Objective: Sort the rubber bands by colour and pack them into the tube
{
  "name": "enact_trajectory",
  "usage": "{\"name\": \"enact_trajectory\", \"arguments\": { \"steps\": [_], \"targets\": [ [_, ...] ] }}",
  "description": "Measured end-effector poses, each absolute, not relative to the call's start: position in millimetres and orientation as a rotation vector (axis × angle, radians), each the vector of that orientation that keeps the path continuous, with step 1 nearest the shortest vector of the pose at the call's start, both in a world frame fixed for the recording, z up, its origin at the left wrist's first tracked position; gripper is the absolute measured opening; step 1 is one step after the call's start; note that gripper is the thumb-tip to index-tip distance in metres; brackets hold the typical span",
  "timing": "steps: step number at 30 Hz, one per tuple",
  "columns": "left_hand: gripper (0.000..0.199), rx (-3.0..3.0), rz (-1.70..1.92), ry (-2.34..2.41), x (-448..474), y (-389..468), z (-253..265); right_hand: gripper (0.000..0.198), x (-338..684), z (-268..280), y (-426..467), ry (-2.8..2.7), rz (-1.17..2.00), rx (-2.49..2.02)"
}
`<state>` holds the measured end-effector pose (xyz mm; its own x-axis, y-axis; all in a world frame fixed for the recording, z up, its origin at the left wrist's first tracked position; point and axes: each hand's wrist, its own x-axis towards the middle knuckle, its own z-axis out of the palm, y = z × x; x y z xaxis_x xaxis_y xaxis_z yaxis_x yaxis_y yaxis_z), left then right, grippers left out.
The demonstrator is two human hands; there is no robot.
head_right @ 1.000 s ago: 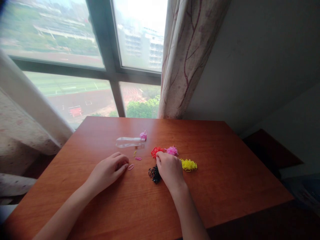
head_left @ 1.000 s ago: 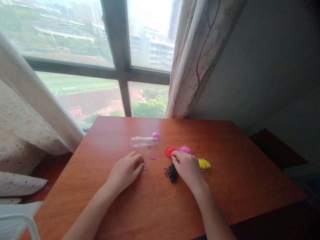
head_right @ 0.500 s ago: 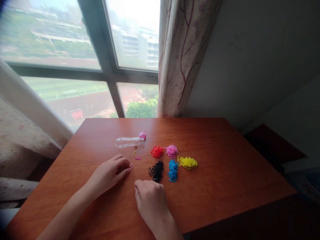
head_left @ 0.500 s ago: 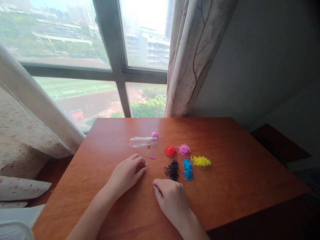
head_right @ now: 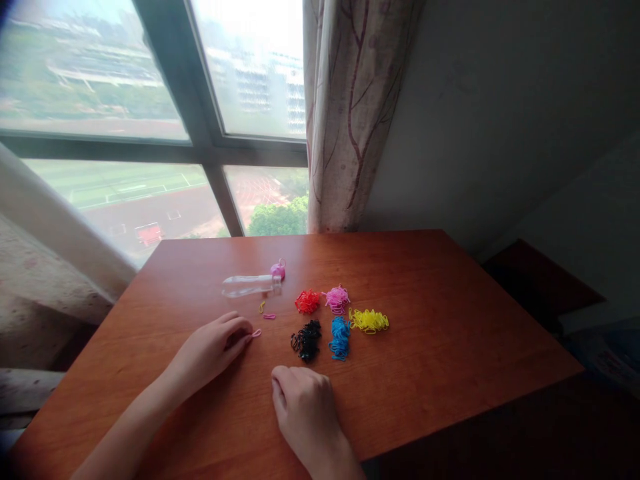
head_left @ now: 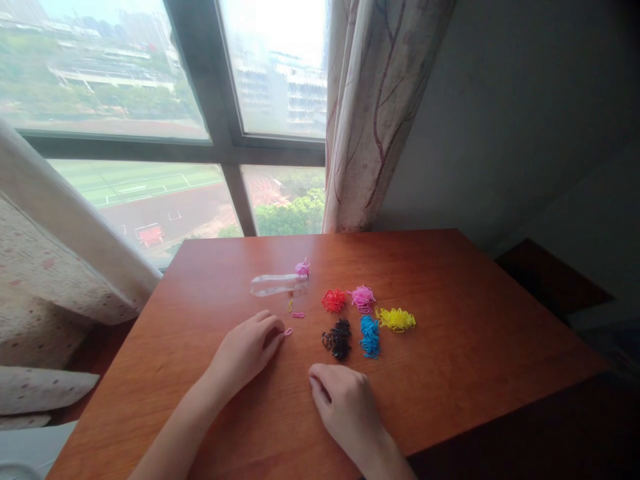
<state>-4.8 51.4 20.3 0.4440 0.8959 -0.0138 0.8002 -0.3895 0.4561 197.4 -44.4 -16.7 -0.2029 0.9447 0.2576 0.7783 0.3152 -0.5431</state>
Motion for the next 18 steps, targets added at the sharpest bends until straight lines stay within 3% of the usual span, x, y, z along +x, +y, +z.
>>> {"name": "enact_trajectory", "arguments": {
  "steps": [18],
  "targets": [
    [0.018,2.237,0.456,1.341,2.1,49.4,18.1,0.018,198.3,-13.0,-41.6,-1.922,0.435,-1.541]
  ]
}}
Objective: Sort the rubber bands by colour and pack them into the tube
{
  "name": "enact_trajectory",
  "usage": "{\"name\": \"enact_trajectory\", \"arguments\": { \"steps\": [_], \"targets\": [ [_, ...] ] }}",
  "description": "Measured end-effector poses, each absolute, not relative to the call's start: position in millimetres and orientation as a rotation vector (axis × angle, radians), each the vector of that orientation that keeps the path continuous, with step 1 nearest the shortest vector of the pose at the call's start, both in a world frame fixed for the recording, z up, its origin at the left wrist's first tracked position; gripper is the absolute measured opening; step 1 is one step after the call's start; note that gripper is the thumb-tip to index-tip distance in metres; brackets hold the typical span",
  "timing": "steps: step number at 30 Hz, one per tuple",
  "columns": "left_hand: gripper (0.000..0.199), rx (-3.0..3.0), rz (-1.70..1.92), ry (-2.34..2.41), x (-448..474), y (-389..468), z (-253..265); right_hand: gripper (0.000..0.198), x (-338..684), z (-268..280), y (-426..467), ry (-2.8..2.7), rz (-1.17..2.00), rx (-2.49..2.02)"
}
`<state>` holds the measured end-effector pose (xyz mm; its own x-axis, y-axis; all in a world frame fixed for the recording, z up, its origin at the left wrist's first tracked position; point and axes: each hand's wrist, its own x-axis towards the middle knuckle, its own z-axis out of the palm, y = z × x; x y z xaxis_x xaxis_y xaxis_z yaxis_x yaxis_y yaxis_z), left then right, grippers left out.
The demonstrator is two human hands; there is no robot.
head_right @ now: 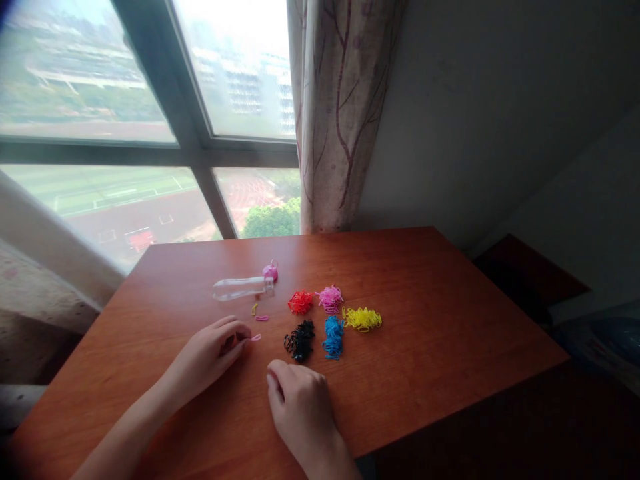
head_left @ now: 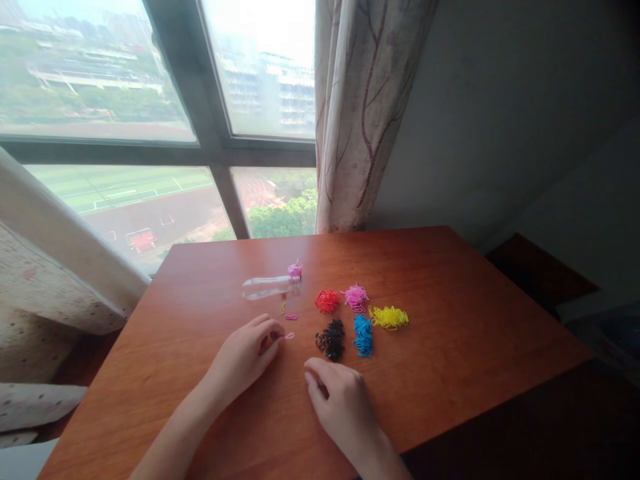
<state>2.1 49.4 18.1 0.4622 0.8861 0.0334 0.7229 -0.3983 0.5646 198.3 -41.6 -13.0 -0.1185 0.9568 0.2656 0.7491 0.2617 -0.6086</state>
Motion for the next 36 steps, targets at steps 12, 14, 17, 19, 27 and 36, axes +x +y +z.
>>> {"name": "enact_trajectory", "arguments": {
  "steps": [12,14,17,19,27,36],
  "targets": [
    [0.017,2.169,0.437,1.100,25.6,36.5,29.8,0.014,200.5,5.6,-21.6,-1.937,0.402,-1.635],
    [0.017,2.172,0.436,1.100,25.1,36.3,29.7,0.014,201.0,7.1,-21.4,-1.935,0.399,-1.641],
    [0.017,2.177,0.449,1.127,22.8,36.6,28.1,0.014,208.2,9.8,-18.2,-1.902,0.399,-1.638],
    [0.017,2.182,0.451,1.155,20.3,37.5,26.5,0.015,220.5,13.2,-11.6,-1.865,0.385,-1.654],
    [0.018,2.256,0.358,1.263,11.6,41.6,21.6,0.014,296.1,27.9,37.4,-1.787,0.124,-1.967],
    [0.019,2.275,0.321,1.274,10.1,42.7,19.2,0.016,306.6,16.8,61.4,-1.893,0.130,-2.009]
  ]
}}
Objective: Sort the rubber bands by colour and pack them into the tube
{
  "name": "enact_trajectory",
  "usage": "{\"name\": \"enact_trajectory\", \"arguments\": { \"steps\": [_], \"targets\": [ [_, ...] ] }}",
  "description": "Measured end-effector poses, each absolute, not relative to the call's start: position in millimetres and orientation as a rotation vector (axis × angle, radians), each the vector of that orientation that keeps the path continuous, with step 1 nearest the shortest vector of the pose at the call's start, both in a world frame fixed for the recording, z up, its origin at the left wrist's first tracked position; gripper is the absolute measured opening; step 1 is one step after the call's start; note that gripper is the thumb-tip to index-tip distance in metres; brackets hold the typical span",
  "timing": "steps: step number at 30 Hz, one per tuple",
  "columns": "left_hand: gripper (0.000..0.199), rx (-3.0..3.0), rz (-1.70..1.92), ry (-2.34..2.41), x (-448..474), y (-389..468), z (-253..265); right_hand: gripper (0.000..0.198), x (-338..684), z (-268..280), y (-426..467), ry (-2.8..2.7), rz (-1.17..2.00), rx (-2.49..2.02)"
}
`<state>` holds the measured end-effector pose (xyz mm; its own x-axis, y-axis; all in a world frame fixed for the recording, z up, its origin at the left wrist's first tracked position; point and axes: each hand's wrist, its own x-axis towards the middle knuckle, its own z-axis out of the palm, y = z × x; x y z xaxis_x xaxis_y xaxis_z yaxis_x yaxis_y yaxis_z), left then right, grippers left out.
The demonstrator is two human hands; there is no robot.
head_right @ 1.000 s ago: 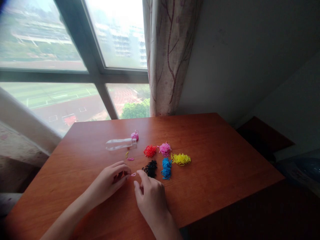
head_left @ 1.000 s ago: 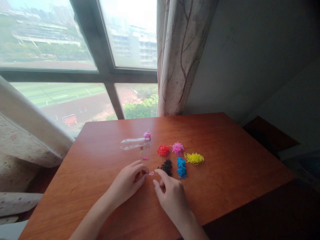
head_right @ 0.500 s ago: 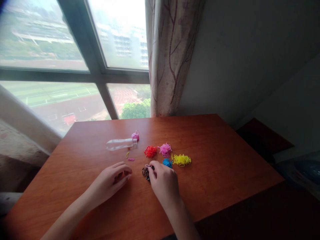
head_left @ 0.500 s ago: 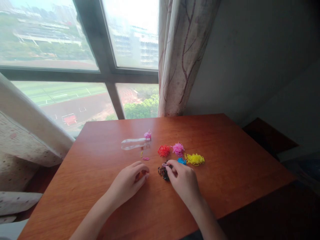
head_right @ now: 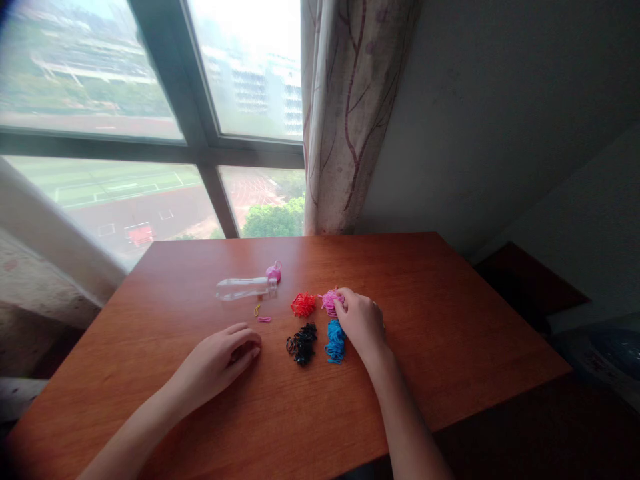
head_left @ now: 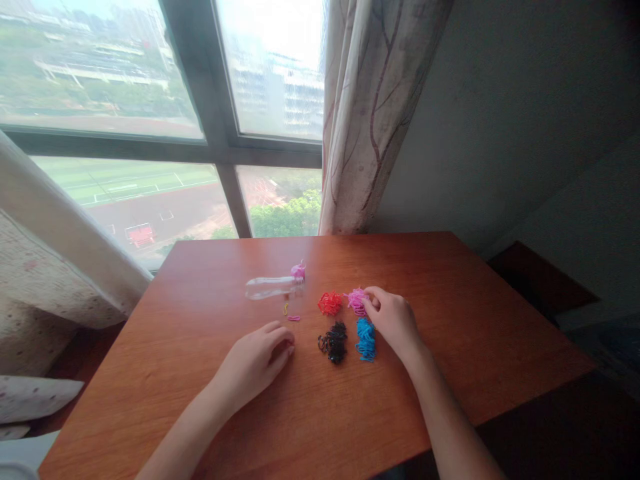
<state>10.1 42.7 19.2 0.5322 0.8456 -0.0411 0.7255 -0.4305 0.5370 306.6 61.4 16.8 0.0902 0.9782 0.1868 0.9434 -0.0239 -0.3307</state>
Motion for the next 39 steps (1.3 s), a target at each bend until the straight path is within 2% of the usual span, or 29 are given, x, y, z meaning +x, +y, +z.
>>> {"name": "enact_trajectory", "arguments": {
  "steps": [23,39],
  "targets": [
    [0.019,2.273,0.295,1.293,11.2,42.1,21.8,0.017,325.5,30.4,59.1,-2.150,0.132,-1.963],
    [0.018,2.270,0.307,1.282,11.1,41.9,22.7,0.020,327.5,35.3,59.0,-2.253,0.259,-2.050]
  ]
}}
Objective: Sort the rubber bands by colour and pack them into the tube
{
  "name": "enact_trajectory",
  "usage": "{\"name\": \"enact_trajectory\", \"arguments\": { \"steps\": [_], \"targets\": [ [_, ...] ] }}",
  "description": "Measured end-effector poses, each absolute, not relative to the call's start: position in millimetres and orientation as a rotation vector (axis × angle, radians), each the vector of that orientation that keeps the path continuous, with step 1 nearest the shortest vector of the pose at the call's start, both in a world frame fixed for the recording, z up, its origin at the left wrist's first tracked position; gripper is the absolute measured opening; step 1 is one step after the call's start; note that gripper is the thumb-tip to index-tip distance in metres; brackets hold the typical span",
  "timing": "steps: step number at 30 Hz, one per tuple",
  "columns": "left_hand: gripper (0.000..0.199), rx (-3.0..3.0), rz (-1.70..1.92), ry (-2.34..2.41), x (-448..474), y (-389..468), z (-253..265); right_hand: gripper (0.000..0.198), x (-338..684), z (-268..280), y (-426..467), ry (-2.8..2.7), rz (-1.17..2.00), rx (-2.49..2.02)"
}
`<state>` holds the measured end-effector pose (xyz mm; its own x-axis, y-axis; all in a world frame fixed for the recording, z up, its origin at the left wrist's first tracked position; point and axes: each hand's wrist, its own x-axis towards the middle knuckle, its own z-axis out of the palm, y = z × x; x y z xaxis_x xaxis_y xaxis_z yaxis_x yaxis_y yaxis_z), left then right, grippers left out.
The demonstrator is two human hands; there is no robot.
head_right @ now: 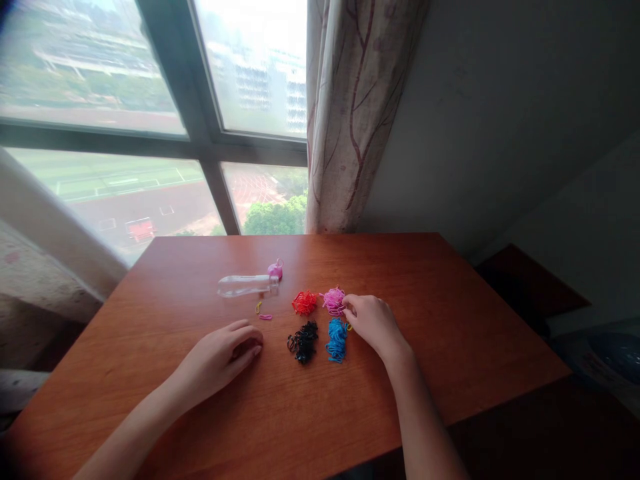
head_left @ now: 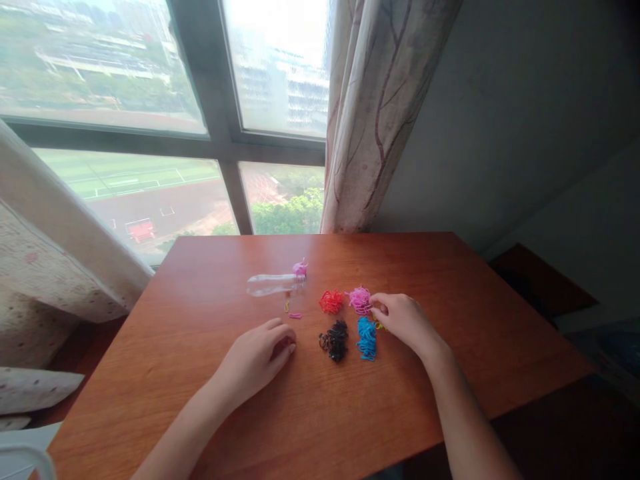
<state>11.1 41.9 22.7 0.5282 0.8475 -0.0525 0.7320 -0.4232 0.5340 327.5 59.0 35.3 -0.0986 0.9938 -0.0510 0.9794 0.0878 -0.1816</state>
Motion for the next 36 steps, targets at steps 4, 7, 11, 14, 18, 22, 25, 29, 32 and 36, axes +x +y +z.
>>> {"name": "enact_trajectory", "arguments": {
  "steps": [4,7,11,14,18,22,25,29,32,36],
  "targets": [
    [0.019,2.263,0.305,1.282,11.6,42.1,23.3,0.017,324.0,36.7,62.1,-2.265,0.199,-2.084],
    [0.019,2.259,0.314,1.279,11.7,42.3,23.8,0.016,321.4,37.0,64.3,-2.264,0.151,-2.110],
    [0.018,2.254,0.325,1.274,11.1,42.2,23.5,0.018,320.7,36.7,64.9,-2.233,0.104,-2.141],
    [0.018,2.256,0.333,1.276,10.9,41.9,23.4,0.017,321.2,38.2,62.1,-2.206,0.092,-2.154],
    [0.018,2.265,0.320,1.281,11.6,41.6,23.5,0.014,315.1,41.4,52.3,-2.145,0.081,-2.087],
    [0.019,2.273,0.348,1.316,12.1,42.4,20.5,0.014,293.2,40.5,35.2,-2.099,0.115,-1.935],
    [0.018,2.269,0.396,1.410,11.9,45.0,16.2,0.016,267.2,35.3,18.7,-2.109,0.216,-1.769],
    [0.020,2.280,0.423,1.565,12.6,52.1,11.7,0.017,229.7,24.4,-5.3,-2.132,0.351,-1.598],
    [0.020,2.316,0.414,1.617,14.8,58.5,10.6,0.015,207.6,14.9,-21.2,-2.186,0.409,-1.532],
    [0.021,2.359,0.399,1.618,18.3,63.7,11.1,0.014,193.6,2.8,-34.4,-2.217,0.450,-1.493]
  ]
}}
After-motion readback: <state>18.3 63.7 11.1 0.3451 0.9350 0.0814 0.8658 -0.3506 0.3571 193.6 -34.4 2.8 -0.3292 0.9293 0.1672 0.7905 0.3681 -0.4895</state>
